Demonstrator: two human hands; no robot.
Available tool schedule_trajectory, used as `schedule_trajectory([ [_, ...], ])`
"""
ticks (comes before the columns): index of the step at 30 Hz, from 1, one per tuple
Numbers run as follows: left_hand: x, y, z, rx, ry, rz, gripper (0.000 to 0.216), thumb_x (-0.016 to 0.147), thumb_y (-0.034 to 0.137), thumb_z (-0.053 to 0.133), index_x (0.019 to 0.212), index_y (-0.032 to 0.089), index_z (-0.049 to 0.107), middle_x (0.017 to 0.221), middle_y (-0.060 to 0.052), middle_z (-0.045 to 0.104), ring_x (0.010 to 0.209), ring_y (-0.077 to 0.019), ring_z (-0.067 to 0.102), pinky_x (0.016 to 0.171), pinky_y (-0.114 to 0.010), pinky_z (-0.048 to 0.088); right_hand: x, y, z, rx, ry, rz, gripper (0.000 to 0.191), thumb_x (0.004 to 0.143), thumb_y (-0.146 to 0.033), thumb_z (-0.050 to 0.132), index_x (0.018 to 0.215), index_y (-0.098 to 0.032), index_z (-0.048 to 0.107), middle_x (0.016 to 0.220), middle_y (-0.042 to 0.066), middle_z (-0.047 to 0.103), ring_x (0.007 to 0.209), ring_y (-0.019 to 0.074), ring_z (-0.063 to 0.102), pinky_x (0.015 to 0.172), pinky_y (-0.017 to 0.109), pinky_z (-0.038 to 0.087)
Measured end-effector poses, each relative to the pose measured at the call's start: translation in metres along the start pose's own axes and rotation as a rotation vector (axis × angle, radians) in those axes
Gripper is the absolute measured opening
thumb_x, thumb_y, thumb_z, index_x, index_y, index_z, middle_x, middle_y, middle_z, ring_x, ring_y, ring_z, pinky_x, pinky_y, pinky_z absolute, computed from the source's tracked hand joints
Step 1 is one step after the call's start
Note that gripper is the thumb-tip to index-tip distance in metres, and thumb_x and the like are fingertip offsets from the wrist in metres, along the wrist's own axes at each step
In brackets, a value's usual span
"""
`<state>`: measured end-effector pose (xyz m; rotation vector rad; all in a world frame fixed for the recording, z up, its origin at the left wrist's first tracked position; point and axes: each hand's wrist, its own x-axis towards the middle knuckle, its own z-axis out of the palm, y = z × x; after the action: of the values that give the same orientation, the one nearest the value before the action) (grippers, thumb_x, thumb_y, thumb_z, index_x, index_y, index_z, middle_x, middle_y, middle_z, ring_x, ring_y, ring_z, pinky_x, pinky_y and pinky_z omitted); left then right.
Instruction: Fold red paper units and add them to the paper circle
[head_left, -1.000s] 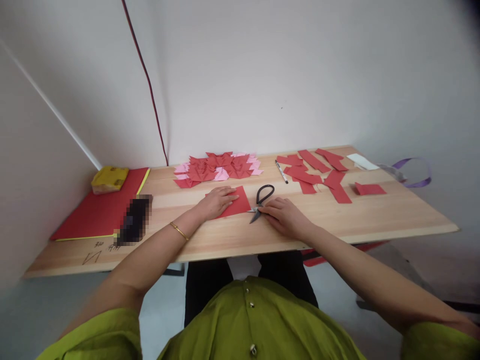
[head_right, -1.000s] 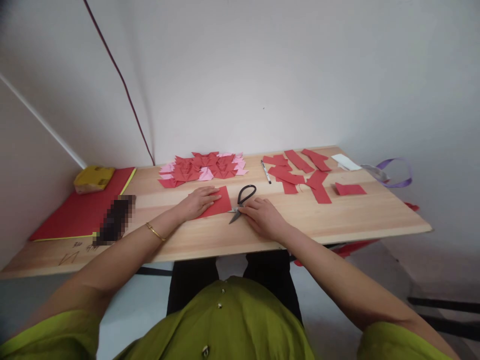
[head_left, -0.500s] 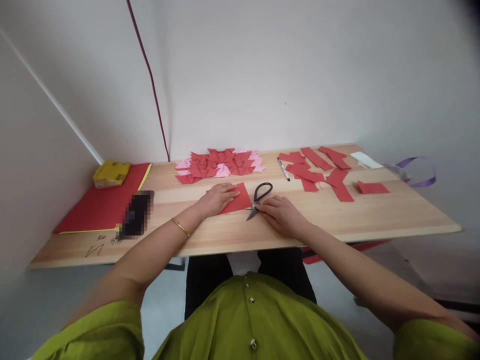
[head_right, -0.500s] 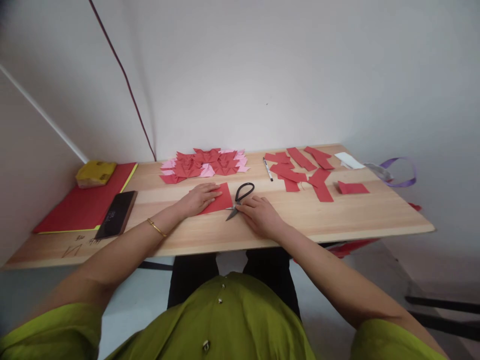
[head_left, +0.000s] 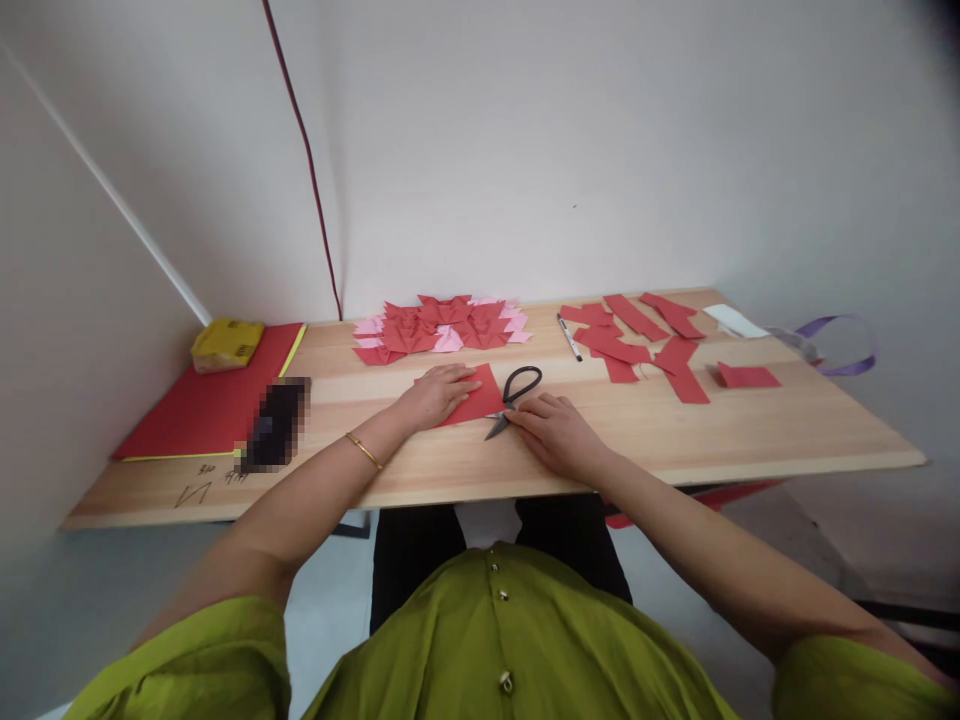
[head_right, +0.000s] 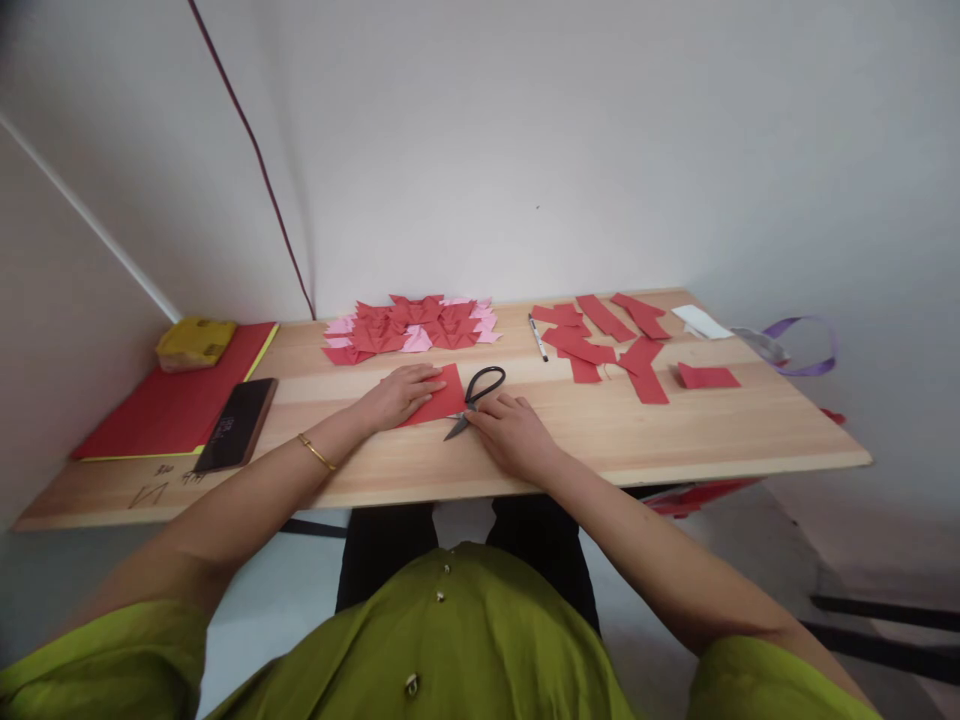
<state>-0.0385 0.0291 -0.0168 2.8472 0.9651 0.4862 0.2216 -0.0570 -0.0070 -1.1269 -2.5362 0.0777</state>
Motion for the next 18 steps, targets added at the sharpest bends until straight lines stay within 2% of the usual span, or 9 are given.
schedule_trajectory([
  [18,-0.001,0.000,0.000,-0.013,0.000,-0.006,0.037,0.093,0.032,0.036,0.121,0.023,0.059,0.134,-0.008,0.051,0.125,-0.0220,0.044,0.105,-0.044,0.036,0.003,-0.011,0.002,-0.007,-0.012,-0.008,0.033,0.092,-0.023,0.042,0.120,-0.020,0.059,0.105,0.012,0.062,0.095,0.0232,0.051,0.081,0.036,0.037],
])
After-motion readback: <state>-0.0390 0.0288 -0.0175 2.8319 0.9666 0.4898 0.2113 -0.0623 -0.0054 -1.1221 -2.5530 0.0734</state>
